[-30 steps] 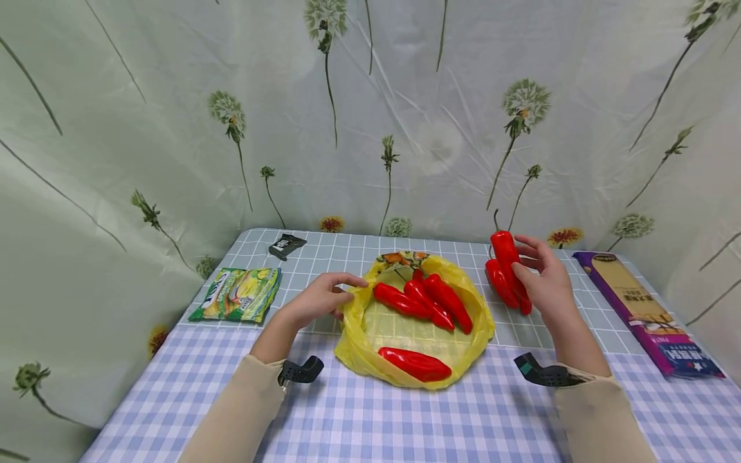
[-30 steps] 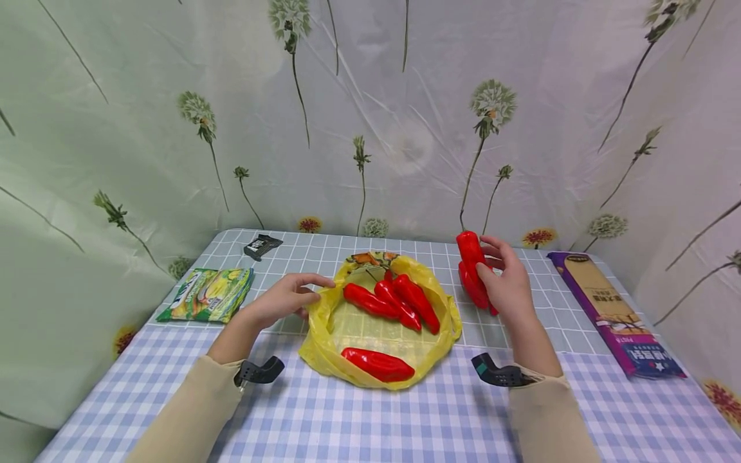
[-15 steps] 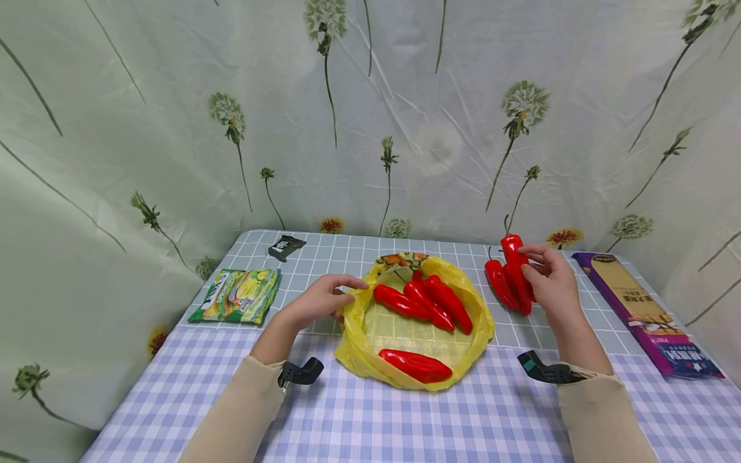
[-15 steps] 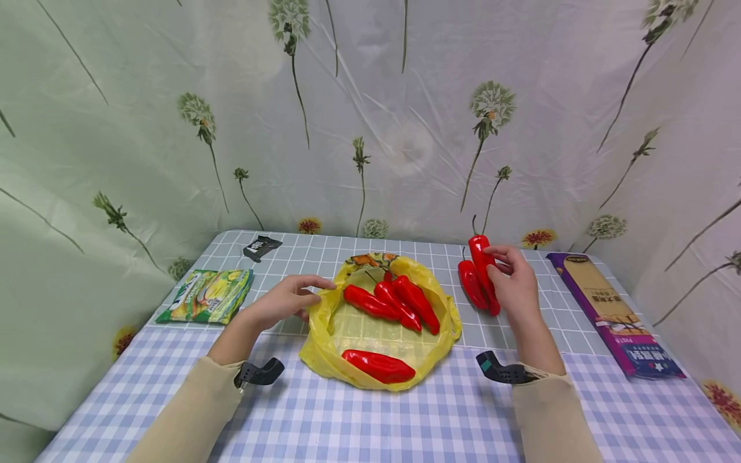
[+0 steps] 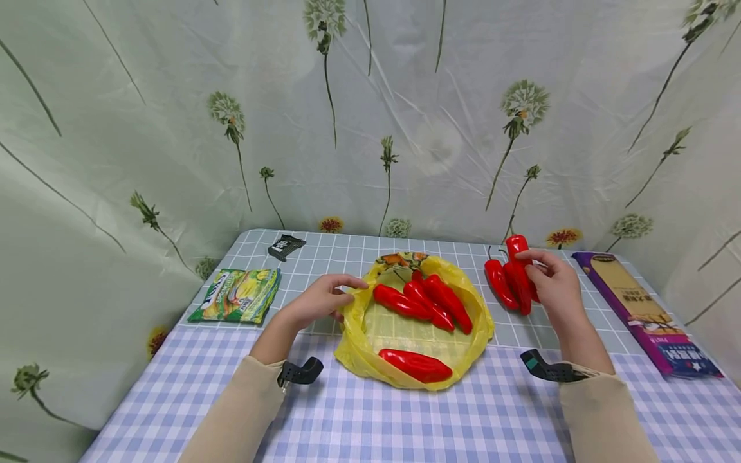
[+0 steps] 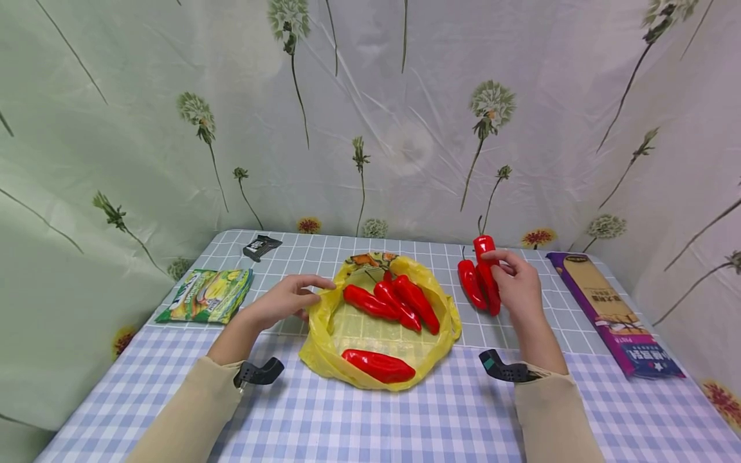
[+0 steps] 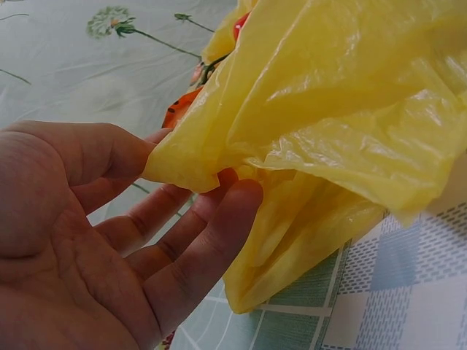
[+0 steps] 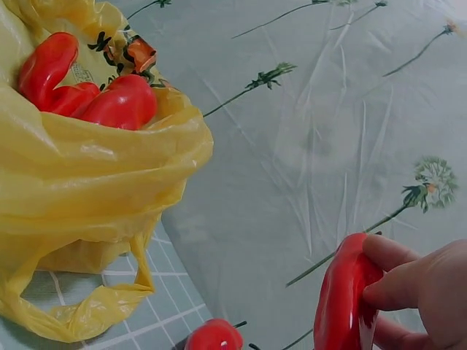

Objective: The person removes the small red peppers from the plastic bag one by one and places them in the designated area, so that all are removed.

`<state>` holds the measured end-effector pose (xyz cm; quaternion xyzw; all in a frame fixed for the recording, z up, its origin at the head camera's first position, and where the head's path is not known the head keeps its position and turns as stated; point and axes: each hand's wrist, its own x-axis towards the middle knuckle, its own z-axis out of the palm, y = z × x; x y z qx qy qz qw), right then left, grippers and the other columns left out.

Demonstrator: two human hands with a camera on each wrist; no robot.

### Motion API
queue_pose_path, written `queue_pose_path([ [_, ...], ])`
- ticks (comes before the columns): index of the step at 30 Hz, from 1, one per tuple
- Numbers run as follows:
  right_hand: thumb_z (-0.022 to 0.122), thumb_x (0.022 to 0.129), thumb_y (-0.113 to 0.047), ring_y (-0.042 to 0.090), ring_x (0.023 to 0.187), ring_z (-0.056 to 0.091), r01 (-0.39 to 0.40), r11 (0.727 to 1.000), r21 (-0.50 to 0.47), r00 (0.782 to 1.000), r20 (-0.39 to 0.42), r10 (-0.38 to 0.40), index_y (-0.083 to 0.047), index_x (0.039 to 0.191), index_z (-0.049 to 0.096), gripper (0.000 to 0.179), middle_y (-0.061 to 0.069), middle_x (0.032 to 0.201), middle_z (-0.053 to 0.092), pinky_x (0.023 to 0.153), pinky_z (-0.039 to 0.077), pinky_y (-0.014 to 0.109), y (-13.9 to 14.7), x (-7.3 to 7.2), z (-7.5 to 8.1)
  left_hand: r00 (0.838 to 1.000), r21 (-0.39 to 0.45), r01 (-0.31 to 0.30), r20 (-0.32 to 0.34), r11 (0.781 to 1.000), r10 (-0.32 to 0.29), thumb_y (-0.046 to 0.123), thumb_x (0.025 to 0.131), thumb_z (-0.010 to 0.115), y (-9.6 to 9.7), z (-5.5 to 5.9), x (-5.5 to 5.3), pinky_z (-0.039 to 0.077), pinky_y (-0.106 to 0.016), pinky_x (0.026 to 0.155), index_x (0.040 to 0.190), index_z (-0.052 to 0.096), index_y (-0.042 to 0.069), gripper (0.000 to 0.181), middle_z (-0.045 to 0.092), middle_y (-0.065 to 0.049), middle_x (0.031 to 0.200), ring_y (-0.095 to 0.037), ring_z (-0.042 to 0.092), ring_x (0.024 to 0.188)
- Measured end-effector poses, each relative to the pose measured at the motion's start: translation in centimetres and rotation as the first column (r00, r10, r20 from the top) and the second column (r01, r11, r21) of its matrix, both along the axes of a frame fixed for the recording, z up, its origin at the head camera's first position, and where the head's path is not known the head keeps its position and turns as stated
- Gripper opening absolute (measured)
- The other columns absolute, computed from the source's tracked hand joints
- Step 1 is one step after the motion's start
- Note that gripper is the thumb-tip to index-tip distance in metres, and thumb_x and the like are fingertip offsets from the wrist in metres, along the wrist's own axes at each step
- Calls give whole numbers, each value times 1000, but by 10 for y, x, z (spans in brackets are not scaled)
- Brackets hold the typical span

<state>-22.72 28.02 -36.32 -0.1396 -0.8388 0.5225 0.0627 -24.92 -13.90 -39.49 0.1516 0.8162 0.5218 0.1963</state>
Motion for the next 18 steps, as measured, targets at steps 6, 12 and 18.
queue_pose_path([
  [6,45,105,-25,25,128,45,-3,1000,-16,1000,0,3,-24,140,57,37,14,156,40,72,52,11,5,-1,-2,1000,-1,1,-4,1000,-1,7,98,53,0,1,0,60,-32,69,130,65,12,35,55,-12,144,-21,64,91],
  [12,45,105,-25,30,133,43,21,999,-29,1000,18,-20,-25,142,57,39,14,157,38,70,51,10,8,-5,-7,1000,-7,-3,-1,1000,3,7,98,53,1,1,1,59,-30,69,130,65,13,35,55,-12,144,-21,63,91],
  [18,44,105,-23,31,135,41,54,997,-46,998,45,-52,-26,143,55,40,12,159,36,70,50,10,13,-8,-12,1000,-14,-5,-1,1000,5,7,97,53,2,1,1,58,-29,68,130,65,13,35,54,-12,144,-20,64,89],
])
